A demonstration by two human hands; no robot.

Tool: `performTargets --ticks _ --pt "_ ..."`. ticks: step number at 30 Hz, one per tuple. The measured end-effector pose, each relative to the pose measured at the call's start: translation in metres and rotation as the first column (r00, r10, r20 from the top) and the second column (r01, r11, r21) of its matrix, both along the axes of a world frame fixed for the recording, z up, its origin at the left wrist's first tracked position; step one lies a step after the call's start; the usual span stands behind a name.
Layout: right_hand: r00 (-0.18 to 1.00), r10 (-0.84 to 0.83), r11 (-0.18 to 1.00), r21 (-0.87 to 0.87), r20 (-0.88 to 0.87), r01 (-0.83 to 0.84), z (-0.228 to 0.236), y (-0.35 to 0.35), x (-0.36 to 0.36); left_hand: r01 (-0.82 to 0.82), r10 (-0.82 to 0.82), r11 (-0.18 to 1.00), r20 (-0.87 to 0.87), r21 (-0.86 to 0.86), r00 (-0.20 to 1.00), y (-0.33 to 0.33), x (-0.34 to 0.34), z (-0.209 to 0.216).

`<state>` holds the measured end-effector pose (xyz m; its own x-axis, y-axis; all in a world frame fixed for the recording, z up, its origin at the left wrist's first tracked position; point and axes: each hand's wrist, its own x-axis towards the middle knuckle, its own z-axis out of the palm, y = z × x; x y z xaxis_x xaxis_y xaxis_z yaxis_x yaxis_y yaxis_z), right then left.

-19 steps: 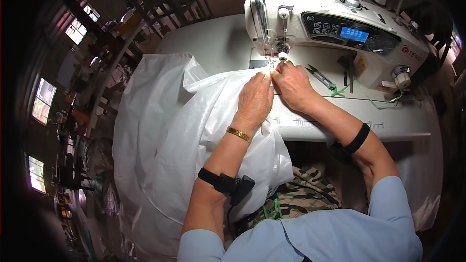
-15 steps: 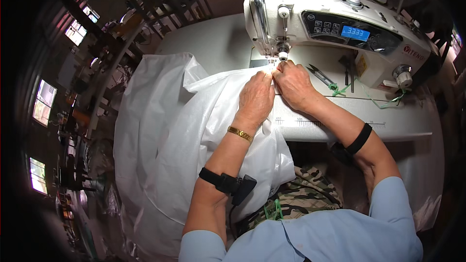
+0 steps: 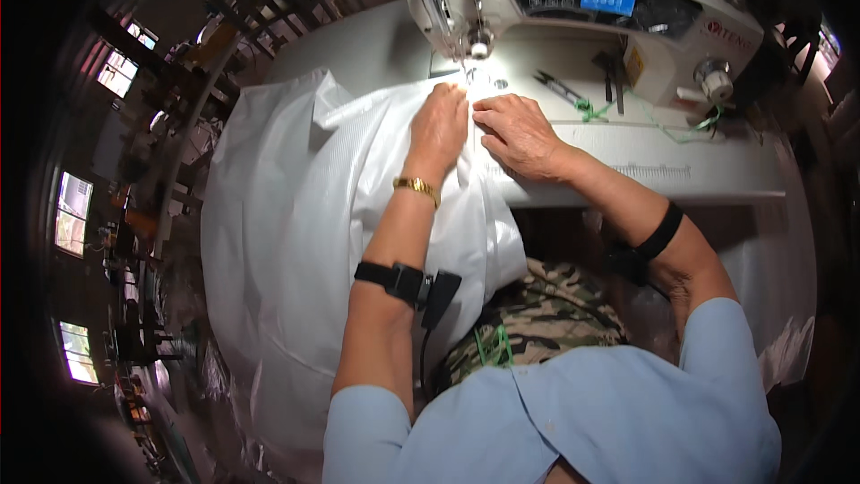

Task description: Sewing or sealing edges of a large white plastic or fabric sheet using an industrial sewing machine.

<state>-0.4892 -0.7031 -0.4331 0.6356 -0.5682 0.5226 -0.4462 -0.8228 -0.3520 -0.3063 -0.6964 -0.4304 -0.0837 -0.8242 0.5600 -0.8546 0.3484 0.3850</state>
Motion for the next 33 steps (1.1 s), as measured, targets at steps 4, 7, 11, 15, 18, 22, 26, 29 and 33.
performTargets --ticks 4,7,11,15,18,22,26,29,33 --pt "0.985 0.156 0.985 0.068 0.068 -0.161 0.005 0.061 -0.021 0.102 -0.087 0.993 -0.230 0.054 0.969 0.021 0.011 0.012" --pt "0.983 0.127 0.958 0.241 0.134 -0.157 0.017 0.112 -0.048 0.113 -0.088 0.992 -0.344 0.054 0.935 0.068 -0.007 0.023" --pt "0.960 -0.069 0.576 0.796 0.271 -0.183 -0.027 0.156 -0.066 0.093 -0.042 0.985 -0.315 0.148 0.948 0.180 -0.044 0.039" --pt "0.936 -0.099 0.414 0.869 0.338 -0.270 -0.073 0.174 -0.072 0.091 -0.108 0.977 0.076 0.195 0.991 0.254 -0.050 0.008" --pt "0.882 -0.274 0.650 0.750 0.384 -0.125 -0.061 0.187 -0.064 -0.008 -0.047 0.955 0.177 0.296 0.983 0.279 -0.042 -0.013" --pt "0.911 -0.201 0.750 0.655 0.360 -0.093 -0.035 0.193 -0.061 -0.040 0.007 0.972 0.143 0.233 0.990 0.282 -0.048 -0.019" --pt "0.927 -0.142 0.284 0.911 0.347 -0.297 -0.045 0.193 -0.044 -0.002 -0.028 0.977 0.137 0.212 0.990 0.279 -0.043 -0.020" --pt "0.870 -0.017 0.225 0.850 0.492 -0.476 -0.039 0.204 -0.028 0.095 -0.024 0.930 -0.200 0.356 0.980 0.291 -0.038 -0.014" --pt "0.887 0.111 0.475 0.760 0.448 -0.443 -0.026 0.212 -0.023 0.243 0.027 0.868 -0.530 0.433 0.847 0.299 -0.032 -0.001"
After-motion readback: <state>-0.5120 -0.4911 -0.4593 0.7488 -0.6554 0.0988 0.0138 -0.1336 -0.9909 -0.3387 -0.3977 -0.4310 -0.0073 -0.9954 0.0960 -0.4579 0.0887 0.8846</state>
